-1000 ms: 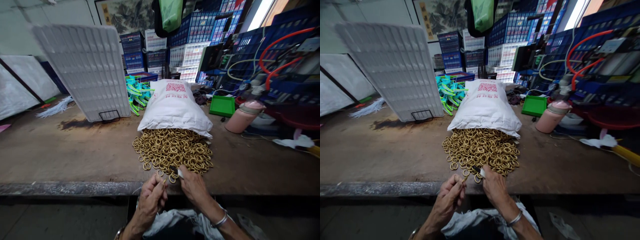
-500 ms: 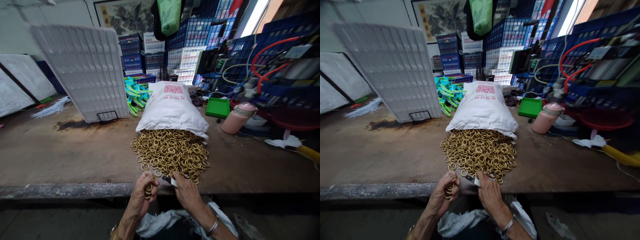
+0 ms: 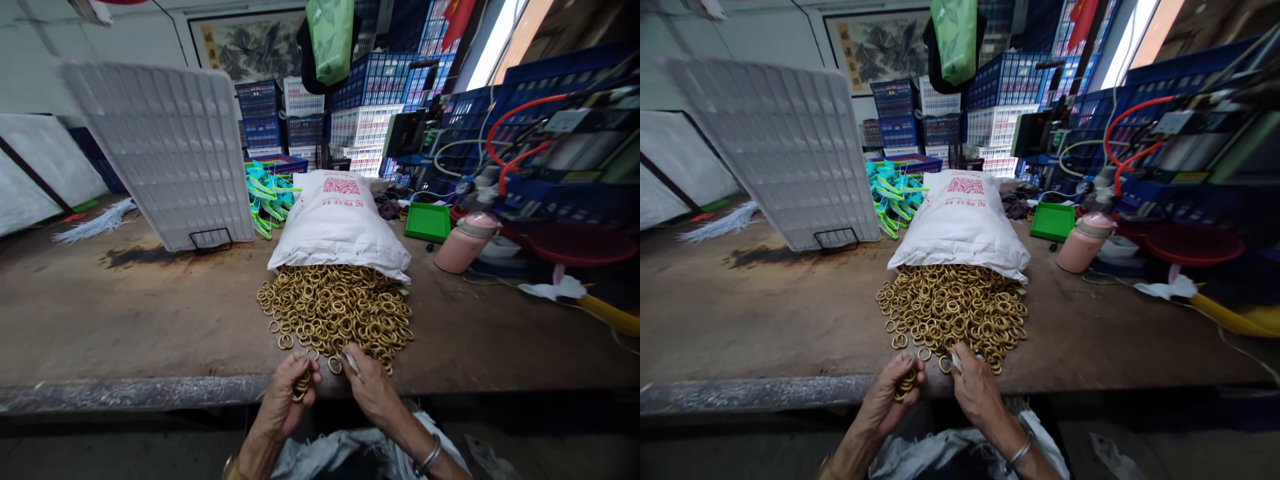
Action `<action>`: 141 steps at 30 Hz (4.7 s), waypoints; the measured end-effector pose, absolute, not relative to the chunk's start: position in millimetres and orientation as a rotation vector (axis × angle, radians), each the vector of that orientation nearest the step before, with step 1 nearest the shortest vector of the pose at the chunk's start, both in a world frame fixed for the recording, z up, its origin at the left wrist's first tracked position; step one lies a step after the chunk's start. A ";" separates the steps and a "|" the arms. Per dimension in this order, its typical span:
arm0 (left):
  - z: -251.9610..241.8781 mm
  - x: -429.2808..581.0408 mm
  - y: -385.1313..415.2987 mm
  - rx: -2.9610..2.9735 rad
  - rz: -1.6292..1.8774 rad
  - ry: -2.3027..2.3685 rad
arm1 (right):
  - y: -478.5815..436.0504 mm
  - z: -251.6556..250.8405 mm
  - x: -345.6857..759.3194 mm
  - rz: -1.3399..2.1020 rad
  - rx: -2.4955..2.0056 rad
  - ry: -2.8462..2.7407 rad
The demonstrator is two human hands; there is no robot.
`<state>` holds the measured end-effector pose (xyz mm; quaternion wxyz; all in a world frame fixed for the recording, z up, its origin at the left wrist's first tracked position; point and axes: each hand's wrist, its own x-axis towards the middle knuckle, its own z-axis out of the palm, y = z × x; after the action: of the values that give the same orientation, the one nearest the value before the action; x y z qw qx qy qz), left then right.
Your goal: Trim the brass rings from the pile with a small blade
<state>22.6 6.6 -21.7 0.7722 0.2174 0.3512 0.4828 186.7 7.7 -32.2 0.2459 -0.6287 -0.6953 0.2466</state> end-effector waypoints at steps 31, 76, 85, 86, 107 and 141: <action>-16.8 49.8 0.1 1.077 1.129 1.113 | 11.5 -2.7 172.9 1.350 -1.389 -1.329; -18.4 35.8 -7.3 0.775 0.939 0.876 | 1.0 -22.9 170.4 0.879 -1.501 -2.005; -5.7 35.6 -7.8 0.917 0.979 0.917 | 2.5 -4.3 171.4 0.897 -1.546 -2.149; -5.8 35.2 -8.4 0.915 0.972 0.917 | 2.4 -1.8 170.7 0.885 -1.567 -2.157; -4.4 6.3 -3.1 0.493 1.120 0.695 | -8.9 -35.4 172.3 0.361 -1.921 -2.183; -12.7 35.2 3.4 0.924 0.960 1.125 | 17.6 -22.8 166.4 1.360 -1.485 -1.422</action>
<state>35.2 3.4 -12.7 0.6434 0.4056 0.4940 0.4213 166.4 17.6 -22.8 0.3316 -0.5684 -0.5442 0.5204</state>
